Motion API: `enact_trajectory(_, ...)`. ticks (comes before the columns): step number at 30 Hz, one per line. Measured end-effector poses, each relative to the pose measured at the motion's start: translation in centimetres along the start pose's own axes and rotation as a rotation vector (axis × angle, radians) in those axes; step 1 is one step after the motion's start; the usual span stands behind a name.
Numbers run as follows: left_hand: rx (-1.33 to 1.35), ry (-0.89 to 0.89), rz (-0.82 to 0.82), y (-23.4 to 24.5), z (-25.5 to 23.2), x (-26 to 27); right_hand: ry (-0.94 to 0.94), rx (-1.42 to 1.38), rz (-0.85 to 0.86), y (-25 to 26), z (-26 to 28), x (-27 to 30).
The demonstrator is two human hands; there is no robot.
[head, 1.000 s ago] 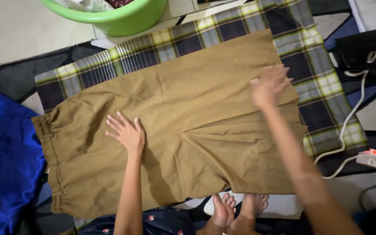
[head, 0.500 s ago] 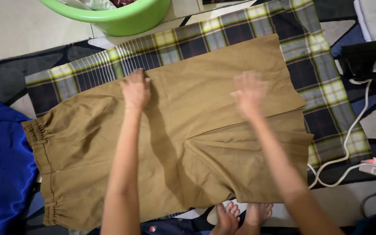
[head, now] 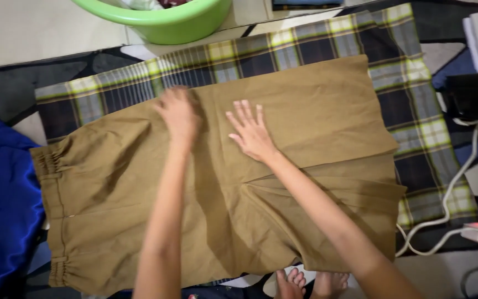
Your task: The person is ironing and folding a brown skirt on a mat on the floor.
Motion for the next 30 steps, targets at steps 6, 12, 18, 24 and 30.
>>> enact_trajectory(6,0.186,-0.147,0.086,-1.6,-4.6,8.1,0.018,0.223,-0.12,3.1,-6.7,-2.1)
enact_trajectory(12,0.027,0.21,0.119,-0.2,13.5,11.5,-0.423,0.103,-0.159,8.0,-25.7,10.9)
enact_trajectory(18,0.111,0.486,0.058,1.4,19.0,14.2,-0.569,0.04,-0.187,6.8,-27.6,20.5)
enact_trajectory(24,0.027,0.238,0.08,-2.2,2.3,17.3,-0.584,0.042,-0.24,6.1,-23.5,25.7)
enact_trajectory(30,0.309,-0.195,0.144,-1.5,-14.9,20.1,-0.599,-0.081,-0.524,3.1,-35.5,36.6)
Point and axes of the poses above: each hand's wrist, its own x-axis away from the middle knuckle, its own y-axis out of the back of the hand, z = x × y, the point moved 9 cm from there along -x, towards the middle knuckle, and after that the axes turned 13 degrees about z, right-handed, at the moved point
